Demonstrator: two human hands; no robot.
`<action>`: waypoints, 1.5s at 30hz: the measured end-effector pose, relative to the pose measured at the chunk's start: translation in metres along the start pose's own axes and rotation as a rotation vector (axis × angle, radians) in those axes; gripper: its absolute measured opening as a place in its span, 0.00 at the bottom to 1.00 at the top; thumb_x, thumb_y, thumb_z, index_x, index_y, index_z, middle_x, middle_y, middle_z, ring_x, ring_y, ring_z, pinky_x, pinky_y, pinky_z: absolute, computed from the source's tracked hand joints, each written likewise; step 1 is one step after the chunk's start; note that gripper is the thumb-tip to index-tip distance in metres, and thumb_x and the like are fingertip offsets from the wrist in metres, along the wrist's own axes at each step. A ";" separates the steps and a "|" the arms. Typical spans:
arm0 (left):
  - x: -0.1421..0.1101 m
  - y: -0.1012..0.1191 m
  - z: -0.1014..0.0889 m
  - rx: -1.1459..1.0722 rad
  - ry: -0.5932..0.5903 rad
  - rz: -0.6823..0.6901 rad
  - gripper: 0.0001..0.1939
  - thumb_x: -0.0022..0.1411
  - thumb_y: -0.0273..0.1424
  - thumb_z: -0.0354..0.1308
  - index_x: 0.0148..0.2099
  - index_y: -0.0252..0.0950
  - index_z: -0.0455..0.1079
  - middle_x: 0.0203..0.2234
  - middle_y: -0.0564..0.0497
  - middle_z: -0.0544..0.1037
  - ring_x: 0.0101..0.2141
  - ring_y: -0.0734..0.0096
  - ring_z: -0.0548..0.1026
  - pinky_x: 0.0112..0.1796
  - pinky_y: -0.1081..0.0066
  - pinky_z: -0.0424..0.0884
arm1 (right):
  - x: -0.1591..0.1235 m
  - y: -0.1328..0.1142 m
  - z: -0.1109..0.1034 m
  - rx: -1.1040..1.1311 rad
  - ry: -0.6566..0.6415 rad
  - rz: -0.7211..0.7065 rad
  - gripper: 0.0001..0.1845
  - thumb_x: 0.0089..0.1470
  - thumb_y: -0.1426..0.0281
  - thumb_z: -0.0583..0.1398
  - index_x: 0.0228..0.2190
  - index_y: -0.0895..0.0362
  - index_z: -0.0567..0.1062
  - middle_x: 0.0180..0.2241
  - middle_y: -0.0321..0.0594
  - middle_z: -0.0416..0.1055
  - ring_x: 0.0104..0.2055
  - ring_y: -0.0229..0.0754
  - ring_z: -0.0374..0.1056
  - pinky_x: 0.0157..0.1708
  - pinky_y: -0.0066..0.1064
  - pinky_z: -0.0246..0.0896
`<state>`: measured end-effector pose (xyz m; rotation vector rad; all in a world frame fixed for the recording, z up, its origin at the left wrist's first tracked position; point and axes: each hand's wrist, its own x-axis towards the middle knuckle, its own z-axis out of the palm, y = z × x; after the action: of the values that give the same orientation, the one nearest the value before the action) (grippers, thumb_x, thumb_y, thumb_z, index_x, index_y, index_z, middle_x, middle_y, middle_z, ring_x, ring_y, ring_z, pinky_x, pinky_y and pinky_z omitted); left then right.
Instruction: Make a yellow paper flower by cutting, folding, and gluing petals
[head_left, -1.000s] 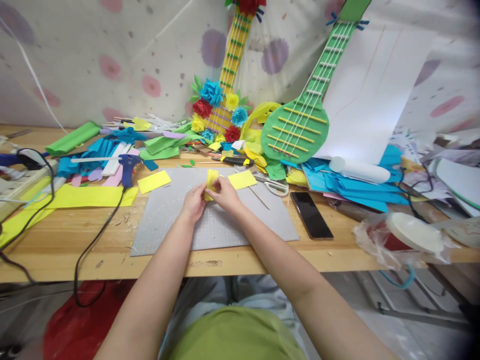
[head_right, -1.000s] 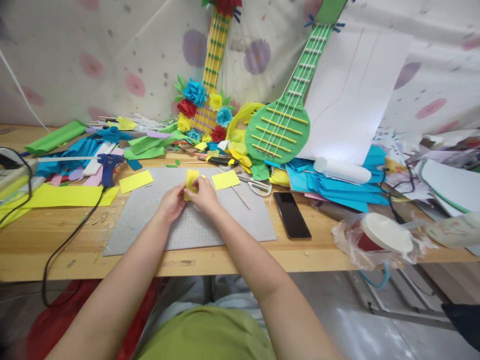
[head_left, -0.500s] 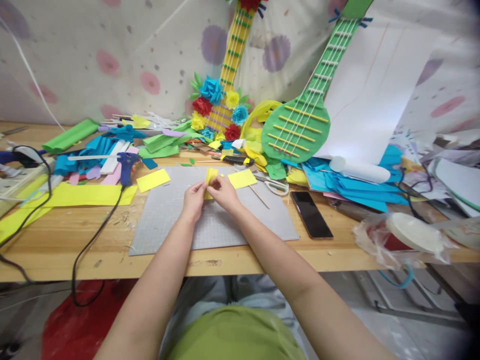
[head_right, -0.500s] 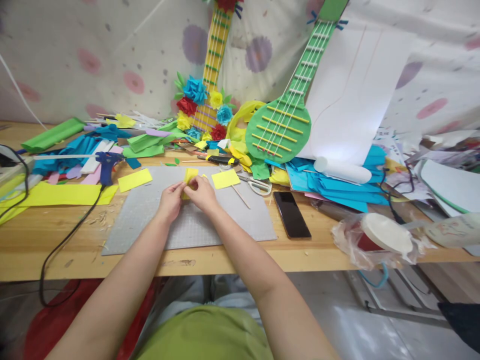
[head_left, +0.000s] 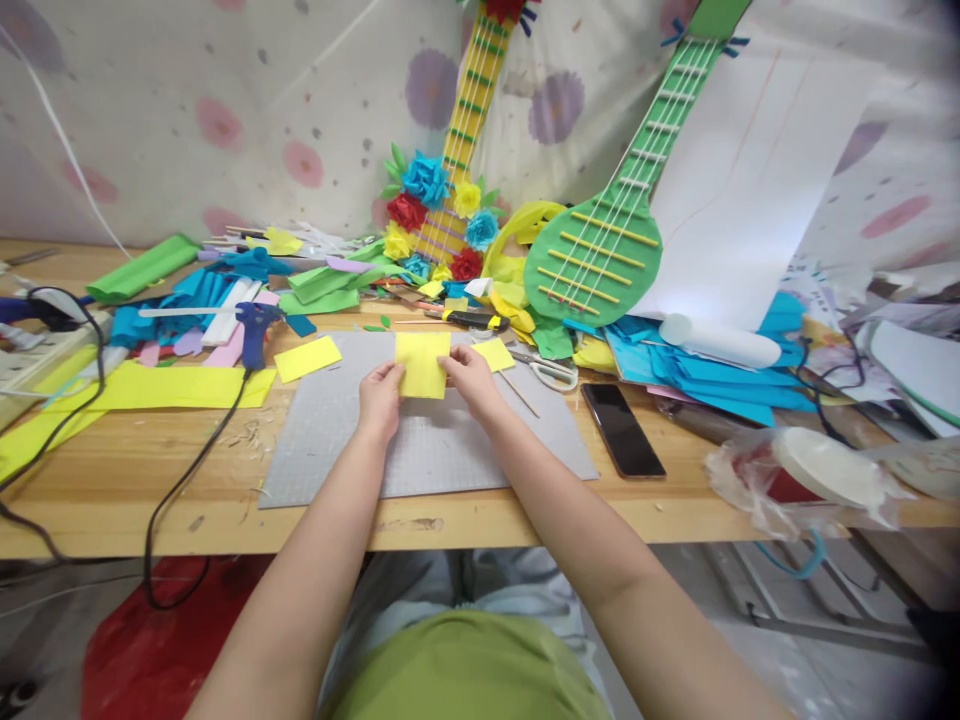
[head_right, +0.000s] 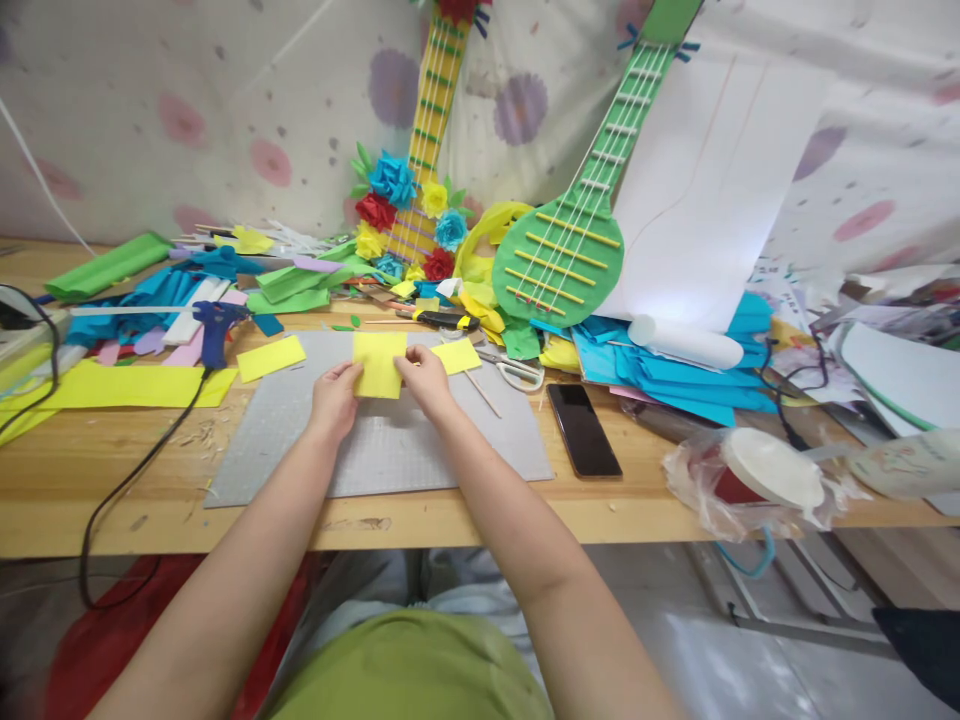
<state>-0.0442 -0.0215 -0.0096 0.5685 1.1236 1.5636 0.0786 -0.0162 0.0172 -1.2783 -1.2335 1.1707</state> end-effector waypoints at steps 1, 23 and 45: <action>0.000 0.001 0.000 -0.006 0.007 -0.012 0.12 0.39 0.30 0.61 0.30 0.32 0.71 0.23 0.51 0.77 0.26 0.71 0.74 0.29 0.72 0.69 | -0.001 0.000 -0.003 0.037 -0.005 0.030 0.09 0.38 0.65 0.56 0.21 0.56 0.60 0.23 0.31 0.60 0.26 0.34 0.60 0.25 0.28 0.61; -0.007 0.010 -0.004 0.054 -0.344 -0.164 0.20 0.38 0.29 0.66 0.38 0.30 0.72 0.31 0.43 0.78 0.32 0.63 0.76 0.35 0.66 0.72 | -0.005 -0.002 -0.026 0.319 -0.190 0.102 0.12 0.33 0.67 0.57 0.22 0.55 0.58 0.19 0.27 0.55 0.21 0.30 0.55 0.23 0.24 0.53; -0.006 0.020 -0.007 0.255 -0.292 -0.141 0.23 0.35 0.30 0.67 0.39 0.32 0.70 0.30 0.45 0.78 0.27 0.66 0.75 0.28 0.69 0.70 | -0.001 0.008 -0.029 0.165 -0.216 0.122 0.18 0.33 0.68 0.64 0.30 0.57 0.67 0.28 0.34 0.71 0.30 0.37 0.68 0.34 0.31 0.62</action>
<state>-0.0578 -0.0296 0.0057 0.8404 1.1174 1.1803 0.1075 -0.0184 0.0113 -1.1391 -1.1976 1.4988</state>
